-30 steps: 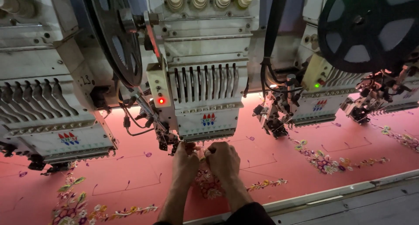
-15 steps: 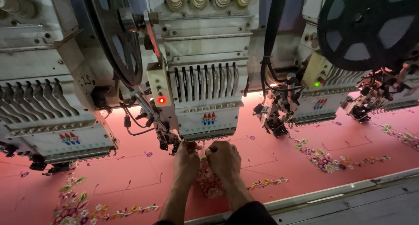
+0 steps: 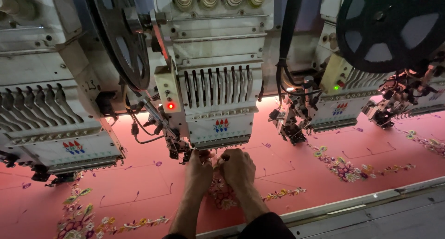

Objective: Fixing broken threads on a multi-head embroidery machine and packing thread spools into a cardboard box.

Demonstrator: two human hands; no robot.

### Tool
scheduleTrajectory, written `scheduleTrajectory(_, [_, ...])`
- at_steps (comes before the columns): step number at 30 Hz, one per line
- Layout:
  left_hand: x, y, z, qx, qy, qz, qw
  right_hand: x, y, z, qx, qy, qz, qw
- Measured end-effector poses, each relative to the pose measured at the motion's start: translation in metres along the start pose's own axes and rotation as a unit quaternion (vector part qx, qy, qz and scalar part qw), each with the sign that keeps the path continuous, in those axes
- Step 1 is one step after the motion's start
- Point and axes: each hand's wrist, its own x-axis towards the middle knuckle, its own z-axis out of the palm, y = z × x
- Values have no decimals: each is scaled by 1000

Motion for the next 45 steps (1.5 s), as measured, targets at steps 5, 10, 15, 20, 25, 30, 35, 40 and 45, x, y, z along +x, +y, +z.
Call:
scheduleTrajectory(5, [3, -8, 2, 26, -36, 25, 999, -4, -6, -5, -2, -5, 20, 1000])
scheduleTrajectory(10, [8, -25, 4, -45, -79, 104, 990, -13, -11, -11, -2, -47, 50, 998])
scheduleTrajectory(15, [5, -9, 6, -73, -41, 25, 996, -1, -3, -6, -2, 0, 8, 1000])
scheduleTrajectory(20, [3, -5, 9, -91, -20, -3, 996, -1, -4, -10, 3, -36, 40, 999])
scheduleTrajectory(25, [-12, 19, 27, -66, 78, -30, 994, -5, -3, -19, 32, -46, 60, 997])
scheduleTrajectory(30, [-24, 35, 42, 15, 193, -104, 975, -1, 6, -20, 73, -49, 36, 995])
scheduleTrajectory(35, [-1, 5, 45, -2, 216, -58, 975, -1, 8, -19, 88, -37, 24, 995])
scheduleTrajectory(40, [12, -31, 12, -172, 18, -13, 985, -3, 1, -33, 154, 3, 20, 988])
scheduleTrajectory(45, [9, -46, -36, -95, -301, -2, 949, 5, 4, -45, 320, -218, 261, 884])
